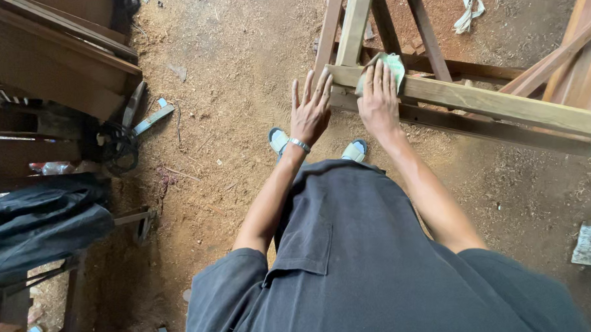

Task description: The person sands a wooden furniture frame by hand using a piece of sandpaper. They work on the edges and corners of the frame, moving around the object to reach different sections.

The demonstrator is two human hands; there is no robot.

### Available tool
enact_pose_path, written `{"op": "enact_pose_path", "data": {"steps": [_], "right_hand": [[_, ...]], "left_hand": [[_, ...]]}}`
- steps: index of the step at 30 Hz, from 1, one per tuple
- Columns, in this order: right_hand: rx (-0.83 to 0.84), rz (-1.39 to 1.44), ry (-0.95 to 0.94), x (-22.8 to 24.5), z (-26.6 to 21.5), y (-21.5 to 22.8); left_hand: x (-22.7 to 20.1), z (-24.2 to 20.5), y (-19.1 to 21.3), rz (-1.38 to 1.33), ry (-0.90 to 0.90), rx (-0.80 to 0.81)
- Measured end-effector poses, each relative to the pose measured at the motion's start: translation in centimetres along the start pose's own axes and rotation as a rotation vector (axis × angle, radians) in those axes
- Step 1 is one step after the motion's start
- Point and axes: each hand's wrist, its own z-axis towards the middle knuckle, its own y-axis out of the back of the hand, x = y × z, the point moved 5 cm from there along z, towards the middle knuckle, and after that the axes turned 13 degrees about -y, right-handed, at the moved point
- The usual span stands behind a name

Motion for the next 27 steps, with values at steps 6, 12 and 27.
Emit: {"op": "enact_pose_path", "data": {"steps": [6, 12, 27], "right_hand": [[-0.008, 0.215, -0.066, 3.5, 2.0, 0.6], [0.038, 0.187, -0.118, 1.4, -0.6, 3.2], [-0.133, 0.102, -0.260, -0.7, -1.5, 3.8]], "left_hand": [[1.9, -1.0, -0.8, -0.660, 0.068, -0.176], [3.1, 0.6, -1.5, -0.787, 0.038, -0.172], [7.2, 4.9, 0.9, -0.856, -0.083, -0.090]]}}
